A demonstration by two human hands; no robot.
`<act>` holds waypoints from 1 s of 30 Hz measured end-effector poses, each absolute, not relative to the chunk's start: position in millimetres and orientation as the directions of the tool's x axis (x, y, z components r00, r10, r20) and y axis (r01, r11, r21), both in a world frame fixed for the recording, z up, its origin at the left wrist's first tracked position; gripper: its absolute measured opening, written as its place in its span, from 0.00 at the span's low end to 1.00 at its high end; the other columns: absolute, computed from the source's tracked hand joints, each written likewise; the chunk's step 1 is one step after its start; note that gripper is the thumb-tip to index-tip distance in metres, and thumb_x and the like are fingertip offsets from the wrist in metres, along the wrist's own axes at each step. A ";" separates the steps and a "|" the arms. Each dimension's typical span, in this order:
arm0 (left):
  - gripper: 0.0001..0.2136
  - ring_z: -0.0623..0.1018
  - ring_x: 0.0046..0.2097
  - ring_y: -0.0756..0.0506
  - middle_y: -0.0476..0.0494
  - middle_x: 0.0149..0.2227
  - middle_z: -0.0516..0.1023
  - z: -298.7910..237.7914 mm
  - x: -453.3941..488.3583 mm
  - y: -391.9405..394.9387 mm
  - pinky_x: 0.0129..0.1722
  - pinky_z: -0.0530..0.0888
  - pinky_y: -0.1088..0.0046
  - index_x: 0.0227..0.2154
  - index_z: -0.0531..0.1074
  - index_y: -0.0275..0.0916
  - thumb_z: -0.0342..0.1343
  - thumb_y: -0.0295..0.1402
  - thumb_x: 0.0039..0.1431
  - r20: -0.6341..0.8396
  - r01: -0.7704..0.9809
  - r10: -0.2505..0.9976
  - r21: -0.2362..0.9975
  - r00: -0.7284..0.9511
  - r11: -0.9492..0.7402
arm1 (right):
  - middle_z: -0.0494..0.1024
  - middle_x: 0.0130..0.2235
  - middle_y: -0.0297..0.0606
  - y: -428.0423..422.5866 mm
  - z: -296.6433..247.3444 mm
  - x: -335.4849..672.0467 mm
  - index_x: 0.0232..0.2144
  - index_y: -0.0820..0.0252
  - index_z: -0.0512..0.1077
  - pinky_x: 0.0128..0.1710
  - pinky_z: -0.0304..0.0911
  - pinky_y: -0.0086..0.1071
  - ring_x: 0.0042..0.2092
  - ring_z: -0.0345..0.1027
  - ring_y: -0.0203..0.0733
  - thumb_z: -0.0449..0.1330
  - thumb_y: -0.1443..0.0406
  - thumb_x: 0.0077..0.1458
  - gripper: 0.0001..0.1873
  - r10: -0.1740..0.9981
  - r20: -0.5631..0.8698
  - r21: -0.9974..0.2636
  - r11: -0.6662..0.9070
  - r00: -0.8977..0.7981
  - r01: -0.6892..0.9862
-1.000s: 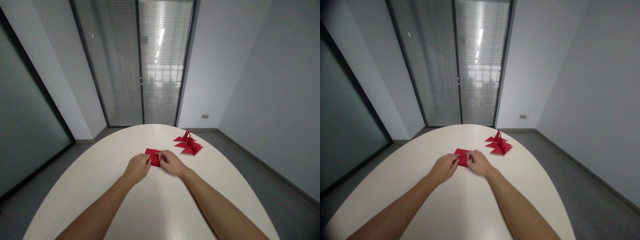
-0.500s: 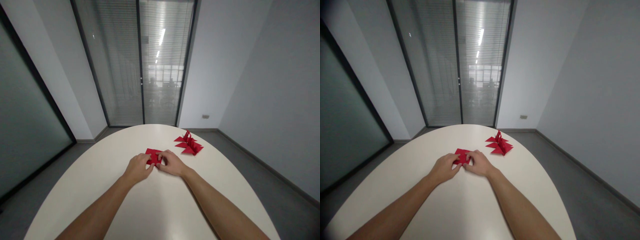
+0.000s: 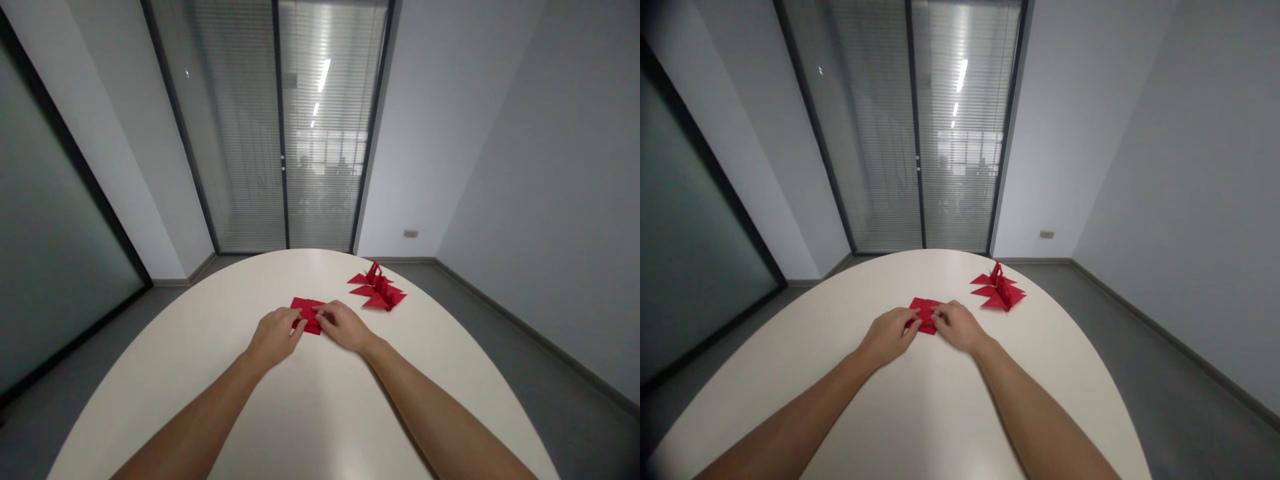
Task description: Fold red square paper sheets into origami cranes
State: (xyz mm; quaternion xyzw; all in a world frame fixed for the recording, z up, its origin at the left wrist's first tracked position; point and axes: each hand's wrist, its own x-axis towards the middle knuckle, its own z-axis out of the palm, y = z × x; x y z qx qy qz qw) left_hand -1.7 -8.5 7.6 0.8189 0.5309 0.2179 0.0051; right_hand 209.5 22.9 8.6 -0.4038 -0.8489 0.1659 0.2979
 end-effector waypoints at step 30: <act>0.13 0.76 0.48 0.43 0.47 0.47 0.82 7.5 -1.5 -6.9 0.51 0.72 0.66 0.42 0.79 0.43 0.51 0.24 0.64 0.355 0.790 0.818 0.266 0.452 -0.552 | 0.79 0.42 0.41 27.8 1.3 210.7 0.45 0.59 0.75 0.46 0.65 0.37 0.45 0.70 0.45 0.58 0.70 0.59 0.12 0.808 0.410 -0.479 0.585 -0.423 0.655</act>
